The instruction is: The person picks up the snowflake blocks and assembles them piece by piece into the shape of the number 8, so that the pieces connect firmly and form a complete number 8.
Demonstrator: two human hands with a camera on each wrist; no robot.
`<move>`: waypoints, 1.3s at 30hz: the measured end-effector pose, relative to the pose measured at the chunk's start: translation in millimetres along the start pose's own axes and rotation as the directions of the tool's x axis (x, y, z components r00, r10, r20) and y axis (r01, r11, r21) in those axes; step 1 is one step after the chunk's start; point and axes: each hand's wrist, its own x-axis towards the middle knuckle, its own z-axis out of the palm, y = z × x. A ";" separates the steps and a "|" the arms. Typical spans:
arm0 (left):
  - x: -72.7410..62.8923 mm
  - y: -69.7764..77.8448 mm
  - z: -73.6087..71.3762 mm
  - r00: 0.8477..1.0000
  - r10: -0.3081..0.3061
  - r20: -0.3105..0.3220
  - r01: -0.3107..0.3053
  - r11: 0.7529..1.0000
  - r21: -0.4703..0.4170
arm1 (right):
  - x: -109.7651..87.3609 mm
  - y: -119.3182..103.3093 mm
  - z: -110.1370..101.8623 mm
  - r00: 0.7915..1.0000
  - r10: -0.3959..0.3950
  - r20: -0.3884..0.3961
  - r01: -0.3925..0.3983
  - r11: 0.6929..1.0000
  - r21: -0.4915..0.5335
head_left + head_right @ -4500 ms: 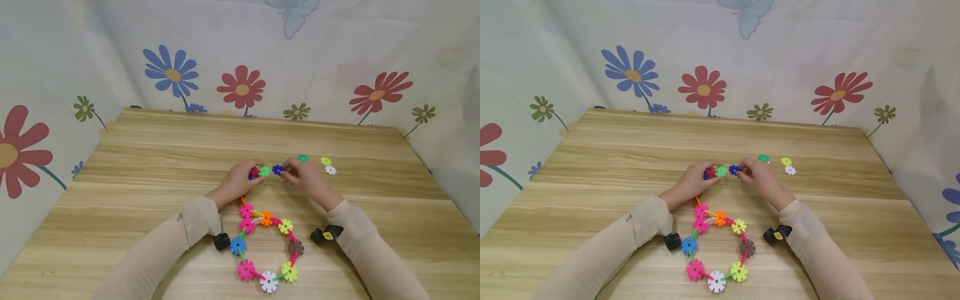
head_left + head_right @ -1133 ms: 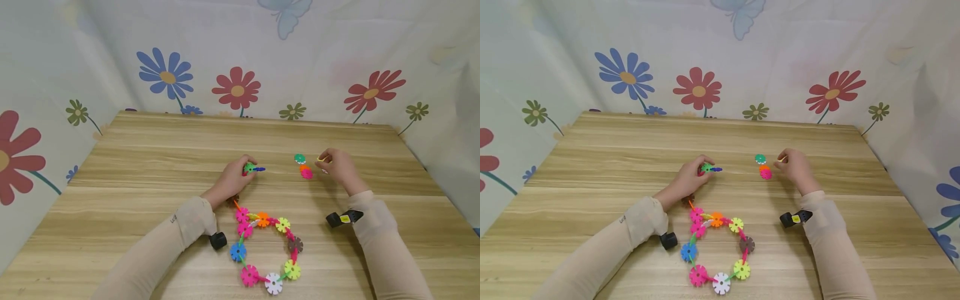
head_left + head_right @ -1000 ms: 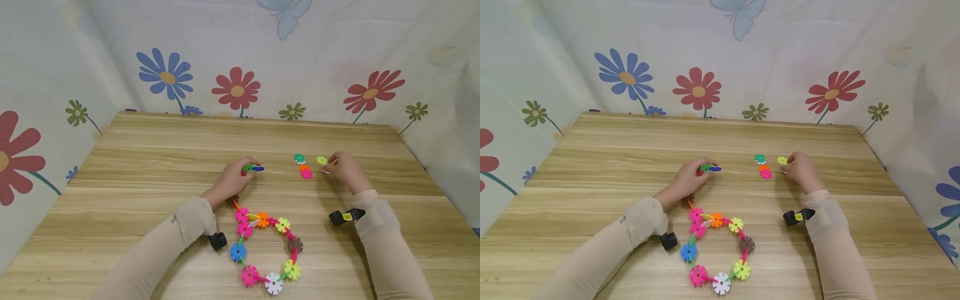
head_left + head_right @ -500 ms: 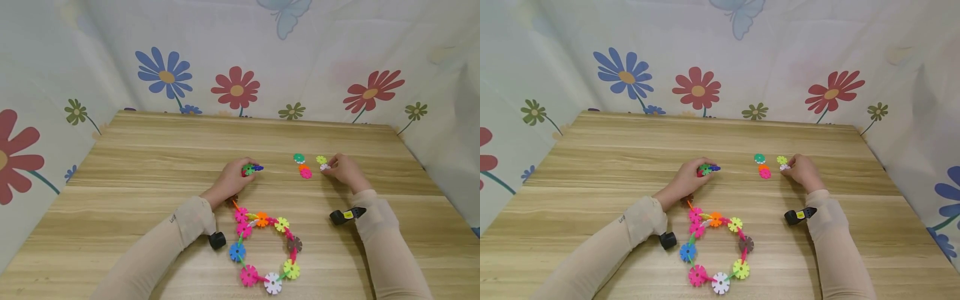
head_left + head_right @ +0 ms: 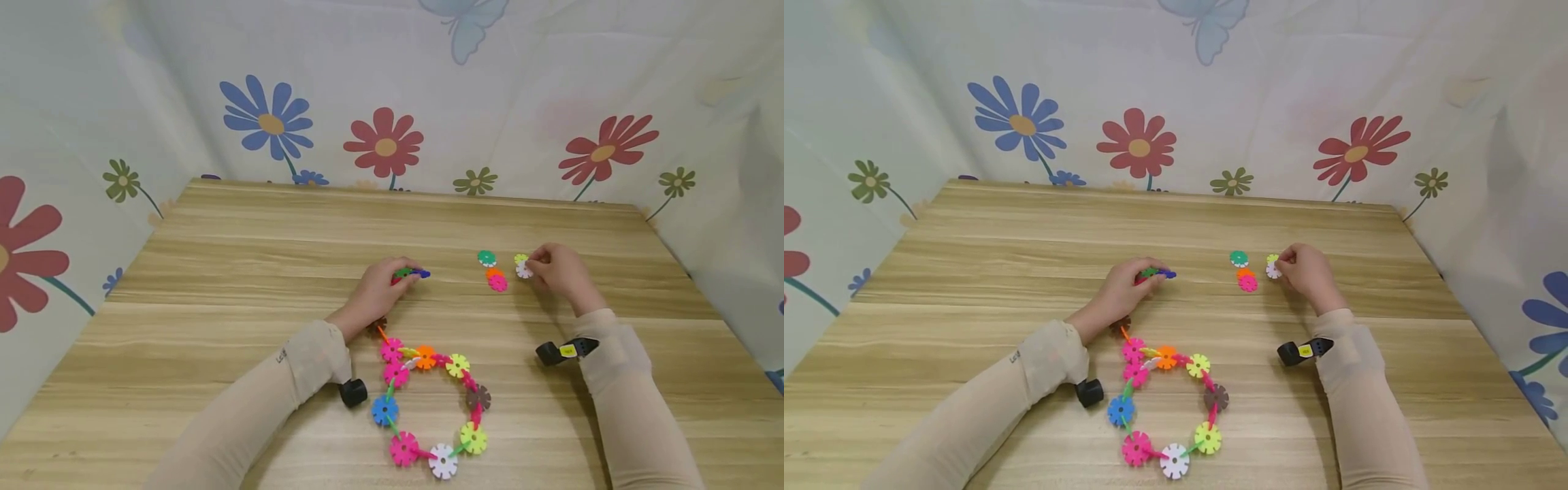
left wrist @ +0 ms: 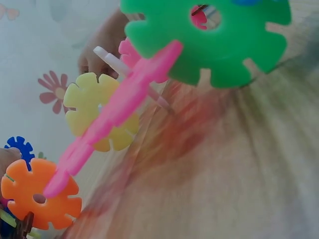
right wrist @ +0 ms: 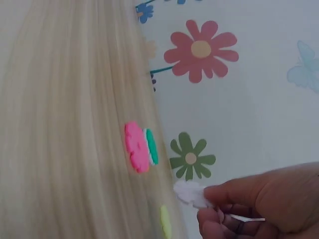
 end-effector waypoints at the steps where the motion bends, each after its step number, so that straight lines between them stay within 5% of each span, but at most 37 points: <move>1: -0.2 0.0 -0.1 1.000 0.000 0.003 0.000 1.000 -0.004 | -0.7 -3.4 0.5 1.000 -0.015 0.003 0.015 1.000 0.020; 9: -0.9 -0.2 0.9 1.000 0.016 0.012 -0.016 1.000 -0.001 | -5.3 -32.3 18.8 0.983 -0.166 0.073 0.142 0.955 0.262; 16: -3.1 -0.2 1.8 1.000 0.020 0.008 -0.020 1.000 0.008 | -12.4 -54.8 41.0 0.946 -0.287 0.150 0.180 0.850 0.496; 29: -3.6 2.8 3.1 0.998 0.068 0.018 -0.068 0.998 0.020 | -19.4 -73.1 64.8 0.902 -0.407 0.147 0.273 0.799 0.536; 39: -5.1 2.1 6.9 0.993 0.117 0.014 -0.117 0.993 0.033 | -21.7 -76.3 71.5 0.900 -0.419 0.120 0.303 0.800 0.518</move>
